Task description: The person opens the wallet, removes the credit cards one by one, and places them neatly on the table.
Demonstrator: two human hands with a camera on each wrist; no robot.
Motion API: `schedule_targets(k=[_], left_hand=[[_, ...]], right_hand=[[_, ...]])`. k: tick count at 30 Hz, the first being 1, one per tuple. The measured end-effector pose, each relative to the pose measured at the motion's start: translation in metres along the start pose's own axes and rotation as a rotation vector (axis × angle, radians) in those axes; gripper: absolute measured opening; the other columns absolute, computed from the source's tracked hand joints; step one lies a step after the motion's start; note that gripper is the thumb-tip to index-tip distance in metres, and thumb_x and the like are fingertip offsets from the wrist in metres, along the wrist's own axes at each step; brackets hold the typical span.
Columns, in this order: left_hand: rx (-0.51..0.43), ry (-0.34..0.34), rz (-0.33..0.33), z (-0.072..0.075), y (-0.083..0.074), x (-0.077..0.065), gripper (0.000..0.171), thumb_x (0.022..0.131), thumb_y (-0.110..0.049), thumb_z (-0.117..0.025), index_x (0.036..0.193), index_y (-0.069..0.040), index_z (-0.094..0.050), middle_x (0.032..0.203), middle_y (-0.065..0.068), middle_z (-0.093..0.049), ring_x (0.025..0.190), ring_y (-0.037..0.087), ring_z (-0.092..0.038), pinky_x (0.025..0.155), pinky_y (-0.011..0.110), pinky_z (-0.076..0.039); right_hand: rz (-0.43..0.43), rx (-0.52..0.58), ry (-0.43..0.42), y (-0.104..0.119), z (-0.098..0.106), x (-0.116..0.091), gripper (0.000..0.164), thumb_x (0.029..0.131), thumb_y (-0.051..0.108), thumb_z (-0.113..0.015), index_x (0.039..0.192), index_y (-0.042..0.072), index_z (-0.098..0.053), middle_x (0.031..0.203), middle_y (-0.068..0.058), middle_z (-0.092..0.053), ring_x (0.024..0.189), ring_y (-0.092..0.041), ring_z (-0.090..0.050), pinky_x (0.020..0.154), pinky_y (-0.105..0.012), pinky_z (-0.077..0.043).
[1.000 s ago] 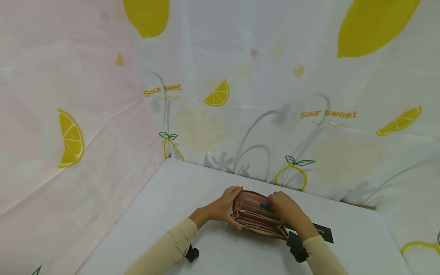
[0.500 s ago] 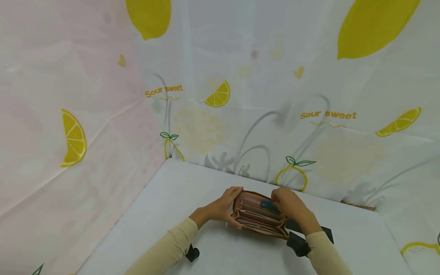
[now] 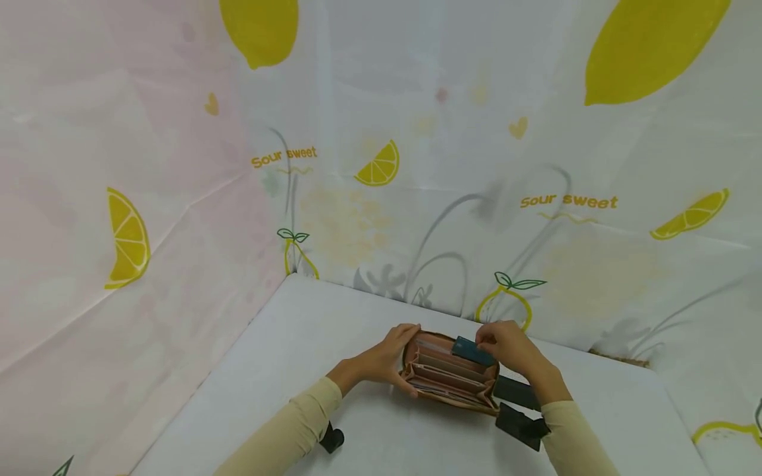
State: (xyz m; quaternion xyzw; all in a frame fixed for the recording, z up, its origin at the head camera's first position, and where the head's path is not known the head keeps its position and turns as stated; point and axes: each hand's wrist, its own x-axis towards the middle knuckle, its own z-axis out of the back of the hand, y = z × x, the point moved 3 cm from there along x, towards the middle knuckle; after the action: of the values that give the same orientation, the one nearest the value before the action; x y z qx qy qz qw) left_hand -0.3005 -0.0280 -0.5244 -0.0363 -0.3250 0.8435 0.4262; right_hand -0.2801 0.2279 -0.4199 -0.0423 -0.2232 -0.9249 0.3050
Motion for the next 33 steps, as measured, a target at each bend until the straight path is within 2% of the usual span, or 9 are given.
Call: schedule_targets(k=[7, 15, 20, 26, 33], left_hand=[[-0.002, 0.0, -0.015, 0.0, 0.0, 0.002, 0.132, 0.061, -0.053, -0.089, 0.156, -0.003, -0.011, 0.154, 0.007, -0.018, 0.14, 0.023, -0.021, 0.11, 0.039, -0.034], [-0.014, 0.002, -0.014, -0.002, 0.002, 0.002, 0.132, 0.062, -0.053, -0.088, 0.156, -0.003, -0.01, 0.154, 0.006, -0.018, 0.14, 0.023, -0.021, 0.109, 0.041, -0.034], [-0.001, 0.001, -0.013, 0.001, 0.001, 0.001, 0.132, 0.062, -0.053, -0.088, 0.155, -0.001, -0.01, 0.154, 0.008, -0.018, 0.14, 0.024, -0.021, 0.109, 0.041, -0.034], [-0.004, -0.001, -0.022, 0.003, 0.0, 0.002, 0.131, 0.062, -0.052, -0.089, 0.155, 0.0, -0.011, 0.153, 0.009, -0.019, 0.139, 0.025, -0.022, 0.109, 0.041, -0.035], [-0.019, 0.016, 0.014, 0.002, 0.0, 0.003, 0.131, 0.062, -0.051, -0.089, 0.156, -0.002, -0.012, 0.154, 0.007, -0.019, 0.14, 0.023, -0.021, 0.109, 0.04, -0.034]], right_hand=[[-0.039, 0.03, 0.017, 0.002, 0.005, -0.006, 0.01, 0.083, 0.001, -0.074, 0.081, 0.008, -0.068, 0.077, 0.004, -0.065, 0.067, -0.007, -0.06, 0.059, -0.027, -0.049], [-0.079, 0.029, 0.009, 0.001, 0.026, -0.017, 0.01, 0.085, 0.001, -0.073, 0.084, 0.009, -0.068, 0.077, 0.005, -0.064, 0.068, -0.004, -0.057, 0.059, -0.028, -0.049], [-0.087, 0.025, 0.02, -0.006, 0.037, -0.034, 0.009, 0.086, 0.004, -0.073, 0.083, 0.011, -0.067, 0.078, 0.008, -0.064, 0.07, -0.004, -0.058, 0.06, -0.028, -0.049], [-0.128, 0.062, 0.09, -0.014, 0.045, -0.061, 0.009, 0.088, 0.009, -0.072, 0.083, 0.014, -0.066, 0.076, 0.01, -0.063, 0.07, -0.003, -0.057, 0.061, -0.027, -0.049], [-0.14, 0.061, 0.147, -0.028, 0.049, -0.092, 0.015, 0.087, 0.007, -0.072, 0.078, 0.017, -0.067, 0.073, 0.013, -0.061, 0.067, 0.0, -0.053, 0.058, -0.025, -0.045]])
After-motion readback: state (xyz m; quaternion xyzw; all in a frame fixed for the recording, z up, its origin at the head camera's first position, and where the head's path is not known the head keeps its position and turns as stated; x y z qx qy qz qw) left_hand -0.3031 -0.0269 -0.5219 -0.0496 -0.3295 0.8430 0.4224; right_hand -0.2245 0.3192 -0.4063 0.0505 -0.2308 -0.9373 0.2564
